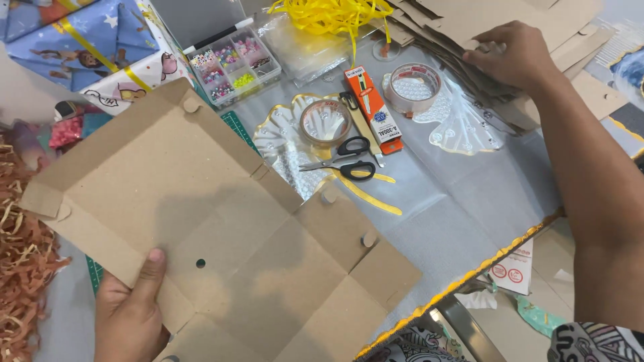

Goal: Folding a cardboard template into a box and organizing craft supplies on a workbench

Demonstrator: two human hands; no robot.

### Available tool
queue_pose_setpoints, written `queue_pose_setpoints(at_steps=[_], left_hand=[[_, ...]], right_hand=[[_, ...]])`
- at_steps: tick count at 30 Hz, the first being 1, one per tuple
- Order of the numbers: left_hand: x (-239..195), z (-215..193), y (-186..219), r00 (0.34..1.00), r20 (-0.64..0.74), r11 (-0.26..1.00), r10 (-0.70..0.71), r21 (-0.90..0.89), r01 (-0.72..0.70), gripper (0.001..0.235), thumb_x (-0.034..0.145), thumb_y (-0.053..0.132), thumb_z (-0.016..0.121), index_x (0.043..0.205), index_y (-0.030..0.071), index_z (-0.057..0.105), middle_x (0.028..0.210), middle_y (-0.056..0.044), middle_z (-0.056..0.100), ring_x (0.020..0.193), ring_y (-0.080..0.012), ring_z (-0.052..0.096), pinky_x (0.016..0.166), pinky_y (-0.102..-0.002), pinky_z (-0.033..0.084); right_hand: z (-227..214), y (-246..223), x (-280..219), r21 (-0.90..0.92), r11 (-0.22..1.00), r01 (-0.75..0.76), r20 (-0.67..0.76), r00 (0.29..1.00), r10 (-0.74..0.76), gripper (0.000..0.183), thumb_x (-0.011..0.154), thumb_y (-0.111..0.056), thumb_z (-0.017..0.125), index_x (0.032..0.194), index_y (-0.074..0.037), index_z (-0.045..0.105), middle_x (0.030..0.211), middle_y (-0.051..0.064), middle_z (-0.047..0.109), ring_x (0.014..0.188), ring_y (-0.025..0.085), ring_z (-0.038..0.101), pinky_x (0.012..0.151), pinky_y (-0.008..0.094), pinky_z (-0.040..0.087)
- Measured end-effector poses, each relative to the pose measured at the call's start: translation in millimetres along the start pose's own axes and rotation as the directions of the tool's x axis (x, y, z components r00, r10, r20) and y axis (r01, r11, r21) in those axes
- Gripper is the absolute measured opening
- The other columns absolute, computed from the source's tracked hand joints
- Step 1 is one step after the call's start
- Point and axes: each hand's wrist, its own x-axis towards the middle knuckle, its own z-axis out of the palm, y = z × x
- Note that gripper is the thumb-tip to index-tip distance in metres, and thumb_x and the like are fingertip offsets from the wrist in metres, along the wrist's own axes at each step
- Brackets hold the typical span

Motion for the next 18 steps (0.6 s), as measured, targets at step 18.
queue_pose_setpoints(at_steps=[18], left_hand=[[14,-10,-13,0.974,-0.001,0.974,-0.225,0.010,0.225,0.059,0.110,0.016,0.059,0.169,0.015,0.058,0.159,-0.011,0.073,0.140,-0.0279,0.069,0.117,-0.047,0.057]], right_hand=[[22,81,72,0.499,0.862,-0.092,-0.476,0.802,0.361,0.013,0.120,-0.016,0.055,0.127,-0.018,0.066,0.117,0.005,0.066,0.106,0.021,0.064,0.068,0.041,0.061]])
